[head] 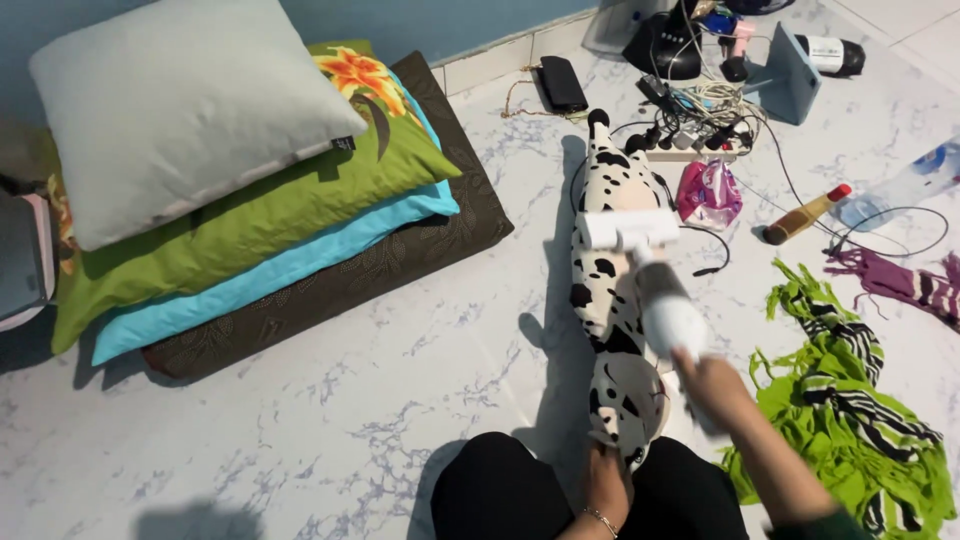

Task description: Vacuuming dust from pillows and a large plush cow toy using a handheld vacuum.

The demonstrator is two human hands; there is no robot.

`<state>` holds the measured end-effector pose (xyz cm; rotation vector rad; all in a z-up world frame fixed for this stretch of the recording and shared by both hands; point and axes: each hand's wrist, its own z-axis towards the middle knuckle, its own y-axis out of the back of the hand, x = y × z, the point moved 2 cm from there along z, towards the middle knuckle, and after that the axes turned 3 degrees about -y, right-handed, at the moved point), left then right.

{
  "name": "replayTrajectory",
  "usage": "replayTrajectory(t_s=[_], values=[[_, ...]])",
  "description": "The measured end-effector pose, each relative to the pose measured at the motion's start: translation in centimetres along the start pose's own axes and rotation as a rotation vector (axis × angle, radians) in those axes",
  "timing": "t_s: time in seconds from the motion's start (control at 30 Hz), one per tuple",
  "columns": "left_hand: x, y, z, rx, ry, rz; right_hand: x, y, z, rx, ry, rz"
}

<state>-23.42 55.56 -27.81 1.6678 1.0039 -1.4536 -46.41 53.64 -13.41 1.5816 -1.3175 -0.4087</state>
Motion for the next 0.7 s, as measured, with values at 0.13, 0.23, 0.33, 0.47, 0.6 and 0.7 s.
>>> replayTrajectory(t_s=[0.13, 0.23, 0.33, 0.47, 0.6, 0.7], values=[[0.0, -0.4, -0.5, 0.051, -0.141, 0.236, 8.0, 2.1, 9.6, -0.053, 0.102, -0.081], [-5.1, 0.9, 0.8, 0.386, 0.096, 0.531, 11.8, 1.9, 19.5, -0.149, 0.24, -0.218], [-4.0, 1.3, 1.2, 0.402, 0.61, 0.189, 18.0, 3.4, 18.1, -0.065, 0.078, 0.007], [5.3, 0.0, 1.4, 0.507, 0.125, 0.423, 17.7, 4.3, 17.2, -0.077, 0.076, 0.435], [6.2, 1.2, 1.9, 0.009, 0.419, -0.117, 9.1, 5.5, 12.1, -0.045, 0.084, 0.707], [4.9, 2.3, 2.1, -0.344, 0.606, -0.585, 1.8, 7.3, 1.8, 0.055, 0.068, 0.768]])
